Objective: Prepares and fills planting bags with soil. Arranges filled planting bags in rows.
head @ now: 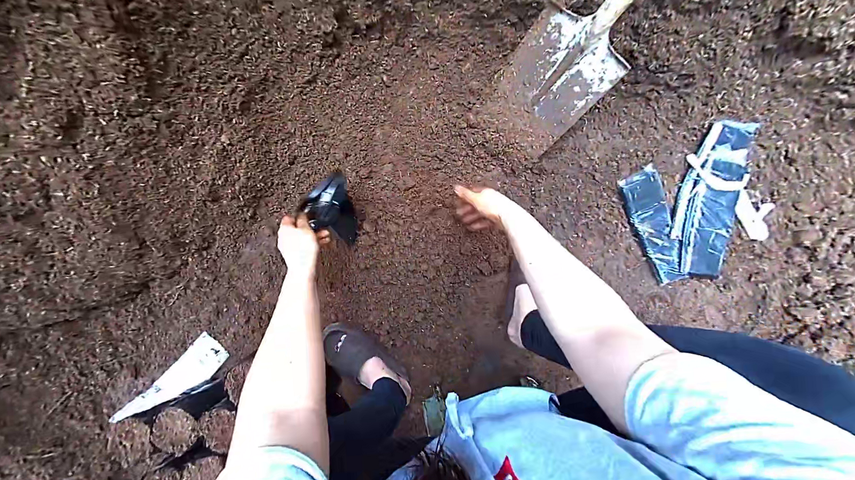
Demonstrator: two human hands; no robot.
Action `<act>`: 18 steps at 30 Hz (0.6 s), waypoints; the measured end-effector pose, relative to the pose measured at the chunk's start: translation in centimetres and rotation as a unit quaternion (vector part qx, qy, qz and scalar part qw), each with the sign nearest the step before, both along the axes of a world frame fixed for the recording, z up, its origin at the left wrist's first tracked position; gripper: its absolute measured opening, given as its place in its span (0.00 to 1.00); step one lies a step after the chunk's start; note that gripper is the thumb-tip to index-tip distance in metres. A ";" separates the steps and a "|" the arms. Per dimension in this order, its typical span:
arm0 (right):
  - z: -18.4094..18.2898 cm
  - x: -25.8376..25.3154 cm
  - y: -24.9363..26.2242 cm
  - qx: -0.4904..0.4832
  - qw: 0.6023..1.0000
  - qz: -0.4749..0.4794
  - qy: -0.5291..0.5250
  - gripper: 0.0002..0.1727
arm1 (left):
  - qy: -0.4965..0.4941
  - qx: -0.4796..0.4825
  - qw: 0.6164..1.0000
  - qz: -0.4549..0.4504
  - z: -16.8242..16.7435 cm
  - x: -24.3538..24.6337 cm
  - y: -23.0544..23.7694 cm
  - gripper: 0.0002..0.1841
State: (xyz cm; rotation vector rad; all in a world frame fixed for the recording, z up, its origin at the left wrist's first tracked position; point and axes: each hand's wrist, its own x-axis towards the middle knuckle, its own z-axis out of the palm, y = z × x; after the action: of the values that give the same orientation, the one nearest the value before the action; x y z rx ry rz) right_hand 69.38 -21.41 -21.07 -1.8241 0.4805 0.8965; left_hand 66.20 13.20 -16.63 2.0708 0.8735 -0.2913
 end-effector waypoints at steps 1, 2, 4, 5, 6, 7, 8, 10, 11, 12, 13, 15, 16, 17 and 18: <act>-1.2 -1.1 -1.5 0.006 0.996 -0.051 0.071 0.39 | -0.043 -0.064 0.993 0.089 -1.8 0.3 -0.1 0.27; -2.5 -2.4 -2.3 0.018 0.988 -0.097 0.116 0.41 | -0.074 -0.100 0.983 0.136 -3.2 0.5 -0.8 0.29; -5.0 -4.9 -2.1 0.071 0.970 -0.181 0.144 0.41 | -0.090 -0.116 0.982 0.119 -5.2 0.6 -3.4 0.30; -5.6 -5.6 -1.4 0.099 0.960 -0.218 0.144 0.41 | -0.077 -0.112 0.987 0.088 -6.2 0.7 -5.0 0.29; -6.2 -6.0 -0.6 0.128 0.949 -0.249 0.143 0.41 | -0.053 -0.096 0.992 0.063 -7.5 0.7 -6.5 0.28; -6.7 -6.3 0.2 0.157 0.937 -0.275 0.145 0.41 | -0.031 -0.060 0.997 0.042 -9.1 0.6 -8.0 0.27; -7.1 -6.6 1.1 0.181 0.926 -0.295 0.150 0.42 | -0.012 -0.021 1.000 0.020 -10.4 0.2 -9.3 0.26; -6.9 -6.4 3.0 0.217 0.916 -0.300 0.156 0.47 | -0.028 0.012 1.000 0.005 -11.5 -0.5 -11.9 0.25; -6.8 -6.1 4.1 0.236 0.910 -0.299 0.162 0.49 | -0.040 0.004 0.999 0.008 -11.5 -0.8 -12.8 0.26; -6.7 -5.7 5.3 0.259 0.901 -0.302 0.173 0.50 | -0.055 -0.014 0.998 0.016 -11.3 -1.2 -13.3 0.26; -6.4 -5.3 6.7 0.277 0.892 -0.309 0.180 0.49 | -0.064 -0.032 0.997 0.019 -10.8 -1.7 -13.6 0.26; -5.8 -4.2 9.1 0.302 0.871 -0.336 0.194 0.45 | -0.065 -0.044 0.997 0.015 -9.0 -2.2 -14.5 0.25; -5.8 -3.9 9.8 0.314 0.865 -0.342 0.191 0.42 | -0.047 -0.038 0.998 0.002 -8.2 -2.1 -14.8 0.25; -5.8 -3.8 10.3 0.327 0.862 -0.340 0.184 0.41 | -0.027 -0.031 0.999 -0.015 -7.7 -2.0 -14.6 0.26; -5.6 -4.0 10.5 0.334 0.861 -0.340 0.179 0.40 | 0.010 -0.025 0.999 -0.036 -7.0 -1.6 -13.7 0.27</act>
State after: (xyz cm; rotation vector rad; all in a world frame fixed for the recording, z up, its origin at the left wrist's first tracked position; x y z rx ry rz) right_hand 65.38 -10.90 -26.69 -0.7546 0.8527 0.7572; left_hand 64.63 -0.49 -23.64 2.0590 0.7964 -0.3711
